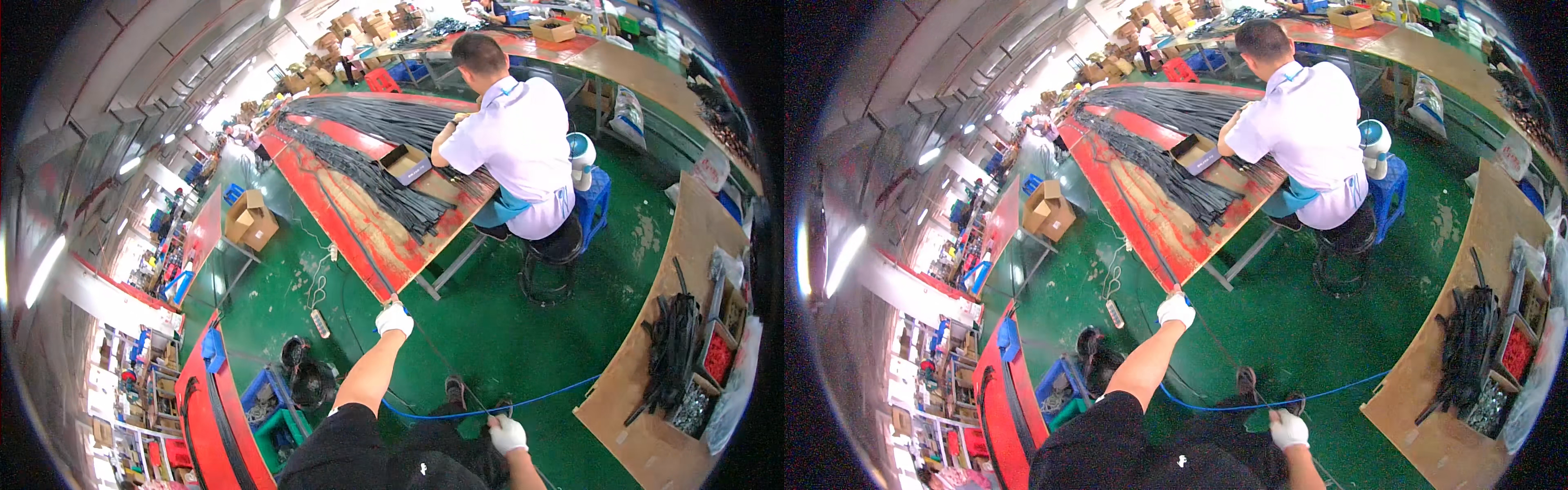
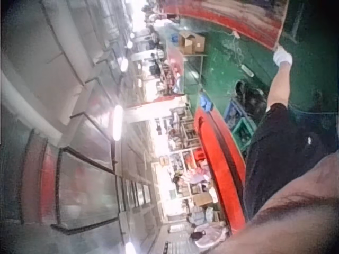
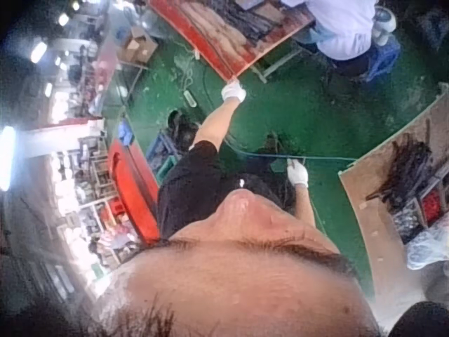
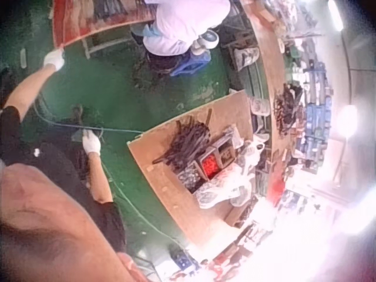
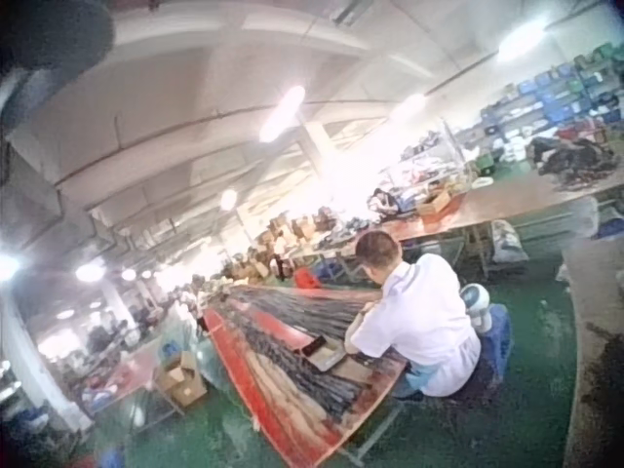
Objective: Assembling black rubber strips and attaching small components using handheld tools on a workshop table.
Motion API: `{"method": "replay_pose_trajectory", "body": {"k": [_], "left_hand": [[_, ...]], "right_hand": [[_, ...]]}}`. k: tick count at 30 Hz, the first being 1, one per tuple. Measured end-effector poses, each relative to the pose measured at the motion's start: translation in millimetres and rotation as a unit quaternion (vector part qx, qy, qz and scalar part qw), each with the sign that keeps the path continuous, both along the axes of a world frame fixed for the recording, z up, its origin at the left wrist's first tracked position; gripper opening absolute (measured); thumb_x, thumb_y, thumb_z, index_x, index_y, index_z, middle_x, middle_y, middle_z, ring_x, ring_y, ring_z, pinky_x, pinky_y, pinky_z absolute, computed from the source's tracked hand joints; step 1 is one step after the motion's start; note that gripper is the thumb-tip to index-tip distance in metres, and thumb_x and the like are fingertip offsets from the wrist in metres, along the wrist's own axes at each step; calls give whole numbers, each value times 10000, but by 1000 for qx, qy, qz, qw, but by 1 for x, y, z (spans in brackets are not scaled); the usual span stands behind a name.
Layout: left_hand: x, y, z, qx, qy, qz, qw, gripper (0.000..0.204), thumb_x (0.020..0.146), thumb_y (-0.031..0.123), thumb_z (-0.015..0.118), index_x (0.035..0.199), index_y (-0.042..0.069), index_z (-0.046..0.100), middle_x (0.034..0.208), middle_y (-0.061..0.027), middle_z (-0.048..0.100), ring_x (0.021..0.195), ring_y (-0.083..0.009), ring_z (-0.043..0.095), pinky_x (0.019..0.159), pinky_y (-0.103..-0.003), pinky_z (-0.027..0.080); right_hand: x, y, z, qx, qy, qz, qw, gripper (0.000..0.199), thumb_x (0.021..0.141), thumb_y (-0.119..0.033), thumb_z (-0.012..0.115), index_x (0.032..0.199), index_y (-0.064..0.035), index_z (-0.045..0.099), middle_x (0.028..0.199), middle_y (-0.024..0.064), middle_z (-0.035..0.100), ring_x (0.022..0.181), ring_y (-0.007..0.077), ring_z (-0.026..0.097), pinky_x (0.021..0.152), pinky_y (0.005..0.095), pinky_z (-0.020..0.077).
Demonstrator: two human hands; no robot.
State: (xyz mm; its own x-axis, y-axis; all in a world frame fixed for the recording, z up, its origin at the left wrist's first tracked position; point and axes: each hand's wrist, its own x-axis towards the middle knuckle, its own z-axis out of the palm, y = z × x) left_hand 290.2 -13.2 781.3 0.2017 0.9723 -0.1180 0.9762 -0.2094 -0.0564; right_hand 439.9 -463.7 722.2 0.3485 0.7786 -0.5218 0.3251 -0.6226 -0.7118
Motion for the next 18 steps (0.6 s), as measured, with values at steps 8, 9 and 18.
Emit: {"method": "replay_pose_trajectory", "body": {"k": [8, 9, 18], "left_hand": [[20, -14, -5, -52, 14, -8, 999, 782, 901, 193, 594, 1633, 32, 367, 1282, -237, 697, 1119, -381, 730, 964, -458, 582], [21, -18, -5, -58, 10, -8, 998, 816, 890, 207, 600, 1648, 47, 343, 1278, -240, 692, 1116, -385, 727, 962, -463, 582], [17, -10, -10, -77, 10, -7, 997, 819, 895, 221, 594, 1656, 62, 338, 1286, -240, 684, 1118, -399, 720, 960, -481, 581]], "right_hand": [[18, -174, -58, -73, 22, -91, 993, 424, 1037, -415, 608, 1116, -27, 760, 1069, 225, 758, 1045, 358, 702, 933, 463, 536], [10, -147, -64, -40, -19, -74, 996, 458, 1029, -462, 562, 991, -58, 775, 949, 254, 740, 985, 468, 705, 853, 510, 546], [16, -119, -48, -32, 24, -6, 999, 477, 1016, -475, 606, 1039, -26, 766, 999, 278, 737, 1032, 453, 713, 892, 492, 554]]}}
